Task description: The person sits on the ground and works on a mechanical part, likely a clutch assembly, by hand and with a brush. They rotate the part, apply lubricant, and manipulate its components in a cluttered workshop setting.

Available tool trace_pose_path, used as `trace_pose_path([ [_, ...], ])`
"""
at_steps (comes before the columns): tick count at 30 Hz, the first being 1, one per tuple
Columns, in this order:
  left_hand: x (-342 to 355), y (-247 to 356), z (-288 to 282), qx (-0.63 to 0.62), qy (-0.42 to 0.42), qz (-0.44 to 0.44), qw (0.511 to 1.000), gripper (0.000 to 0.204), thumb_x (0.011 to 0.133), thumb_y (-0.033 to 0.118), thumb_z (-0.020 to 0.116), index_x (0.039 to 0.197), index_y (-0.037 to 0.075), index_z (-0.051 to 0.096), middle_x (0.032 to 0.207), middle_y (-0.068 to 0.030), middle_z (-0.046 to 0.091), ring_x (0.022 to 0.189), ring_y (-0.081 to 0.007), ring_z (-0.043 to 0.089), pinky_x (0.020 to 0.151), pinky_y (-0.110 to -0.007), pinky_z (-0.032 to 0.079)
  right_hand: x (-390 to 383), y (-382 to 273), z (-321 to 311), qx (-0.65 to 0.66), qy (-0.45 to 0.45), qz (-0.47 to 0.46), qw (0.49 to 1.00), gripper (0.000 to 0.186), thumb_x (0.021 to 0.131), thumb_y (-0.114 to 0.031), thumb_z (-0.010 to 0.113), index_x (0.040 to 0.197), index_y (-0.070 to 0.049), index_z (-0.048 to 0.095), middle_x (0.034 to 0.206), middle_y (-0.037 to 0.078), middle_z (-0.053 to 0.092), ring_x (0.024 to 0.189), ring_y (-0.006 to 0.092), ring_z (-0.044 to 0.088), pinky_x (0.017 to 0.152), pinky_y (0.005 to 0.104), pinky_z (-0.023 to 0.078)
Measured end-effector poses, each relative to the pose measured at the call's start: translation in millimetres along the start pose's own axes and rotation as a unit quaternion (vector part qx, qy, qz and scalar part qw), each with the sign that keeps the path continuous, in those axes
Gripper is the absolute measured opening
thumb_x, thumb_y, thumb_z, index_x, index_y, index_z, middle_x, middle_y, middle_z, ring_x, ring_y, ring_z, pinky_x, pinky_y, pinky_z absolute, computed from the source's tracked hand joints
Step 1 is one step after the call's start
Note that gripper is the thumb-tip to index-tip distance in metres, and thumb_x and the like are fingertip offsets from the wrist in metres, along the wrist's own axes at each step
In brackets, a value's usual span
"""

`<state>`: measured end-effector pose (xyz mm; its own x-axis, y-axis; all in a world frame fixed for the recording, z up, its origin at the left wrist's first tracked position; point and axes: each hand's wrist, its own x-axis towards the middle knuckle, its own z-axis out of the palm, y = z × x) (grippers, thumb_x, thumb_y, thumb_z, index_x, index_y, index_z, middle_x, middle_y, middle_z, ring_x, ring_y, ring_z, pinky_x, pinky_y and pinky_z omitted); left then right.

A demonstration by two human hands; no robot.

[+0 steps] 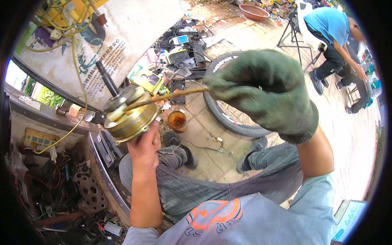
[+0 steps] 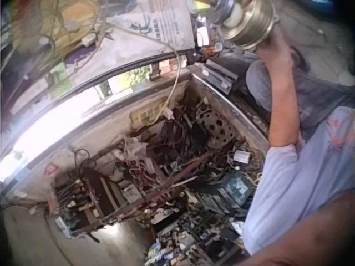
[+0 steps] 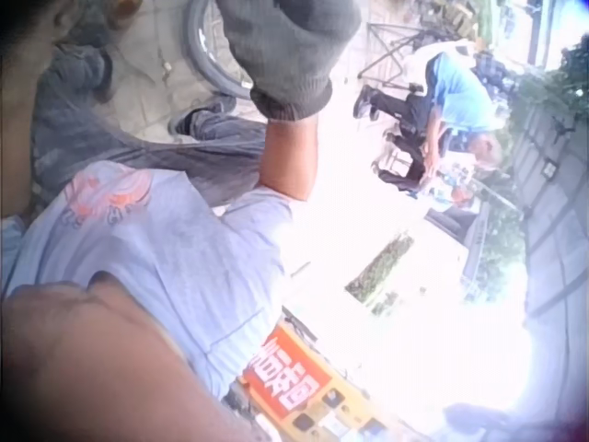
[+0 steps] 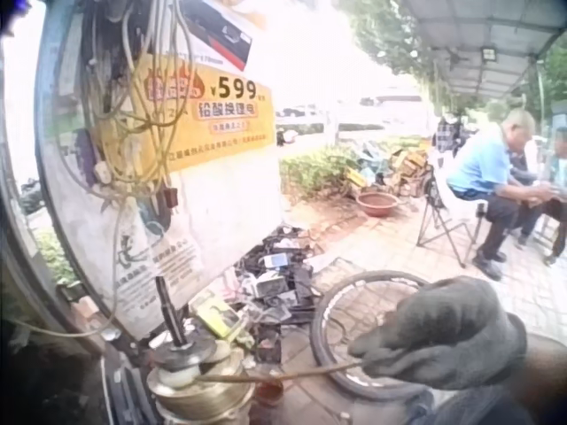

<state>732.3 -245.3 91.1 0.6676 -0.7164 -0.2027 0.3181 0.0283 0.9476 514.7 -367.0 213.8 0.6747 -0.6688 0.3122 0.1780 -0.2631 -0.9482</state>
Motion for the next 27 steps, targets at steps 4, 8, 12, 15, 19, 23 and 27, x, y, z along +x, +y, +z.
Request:
trace_pose_path([
  [4, -1, 8, 6, -0.002, 0.028, 0.027, 0.999, 0.016, 0.079, 0.008, 0.068, 0.091, 0.005, 0.057, 0.061, 0.003, 0.046, 0.045, -0.0046, 0.037, 0.038, -0.021, 0.024, 17, 9, 15, -0.124, -0.06, -0.119, 0.983, 0.019, 0.075, 0.002, 0.071, 0.091, 0.005, 0.062, 0.096, 0.016, 0.068, 0.089, 0.0211, 0.067, 0.078, 0.0302, 0.055],
  [8, 1, 14, -2, 0.001, 0.046, 0.034, 0.998, 0.016, 0.079, 0.008, 0.067, 0.09, 0.004, 0.055, 0.059, 0.0013, 0.045, 0.043, -0.0058, 0.035, 0.037, -0.022, 0.025, 26, 15, 11, -0.085, 0.009, -0.091, 0.992, 0.008, 0.077, -0.001, 0.067, 0.084, 0.001, 0.064, 0.078, 0.009, 0.064, 0.07, 0.0128, 0.058, 0.063, 0.0236, 0.047],
  [12, 0, 27, -12, 0.002, 0.083, 0.044, 0.996, 0.017, 0.083, 0.009, 0.061, 0.099, 0.002, 0.056, 0.056, 0.002, 0.039, 0.045, -0.0056, 0.033, 0.039, -0.022, 0.024, 47, 65, -26, -0.128, 0.04, 0.173, 0.976, 0.014, 0.08, -0.012, 0.067, 0.089, -0.002, 0.069, 0.071, 0.0, 0.062, 0.059, 0.0024, 0.051, 0.053, 0.0175, 0.039],
  [15, 2, 32, -18, -0.003, 0.077, 0.019, 0.997, 0.009, 0.086, 0.012, 0.059, 0.089, 0.005, 0.056, 0.055, 0.0022, 0.036, 0.044, -0.0058, 0.029, 0.041, -0.022, 0.022, 59, 175, -6, -0.277, -0.05, 0.222, 0.933, 0.015, 0.082, -0.019, 0.065, 0.09, -0.006, 0.069, 0.086, 0.012, 0.069, 0.079, 0.0228, 0.065, 0.075, 0.0336, 0.051],
  [19, 4, 27, -25, -0.007, 0.064, 0.004, 0.998, 0.029, 0.088, 0.015, 0.056, 0.062, 0.01, 0.043, 0.054, 0.0026, 0.035, 0.043, -0.0061, 0.026, 0.041, -0.022, 0.021, 53, 300, 61, -0.505, -0.141, 0.152, 0.838, 0.018, 0.08, -0.02, 0.058, 0.091, -0.01, 0.068, 0.091, 0.015, 0.068, 0.086, 0.0323, 0.065, 0.074, 0.0419, 0.051],
  [23, 3, 26, -28, -0.009, 0.084, -0.018, 0.996, 0.024, 0.09, 0.013, 0.053, 0.068, 0.009, 0.045, 0.054, 0.0028, 0.034, 0.043, -0.0053, 0.025, 0.041, -0.022, 0.02, 51, 372, 102, -0.549, -0.174, 0.148, 0.804, 0.019, 0.08, -0.018, 0.057, 0.092, -0.009, 0.068, 0.092, 0.012, 0.069, 0.086, 0.0284, 0.067, 0.073, 0.0399, 0.052],
  [27, 1, 23, -33, -0.022, 0.096, -0.017, 0.995, 0.025, 0.091, 0.011, 0.049, 0.067, 0.01, 0.043, 0.053, 0.0021, 0.034, 0.042, -0.0053, 0.025, 0.041, -0.022, 0.021, 48, 401, 118, -0.549, -0.175, 0.188, 0.795, 0.019, 0.079, -0.019, 0.058, 0.092, -0.01, 0.068, 0.093, 0.012, 0.069, 0.085, 0.0281, 0.067, 0.073, 0.0401, 0.052],
])
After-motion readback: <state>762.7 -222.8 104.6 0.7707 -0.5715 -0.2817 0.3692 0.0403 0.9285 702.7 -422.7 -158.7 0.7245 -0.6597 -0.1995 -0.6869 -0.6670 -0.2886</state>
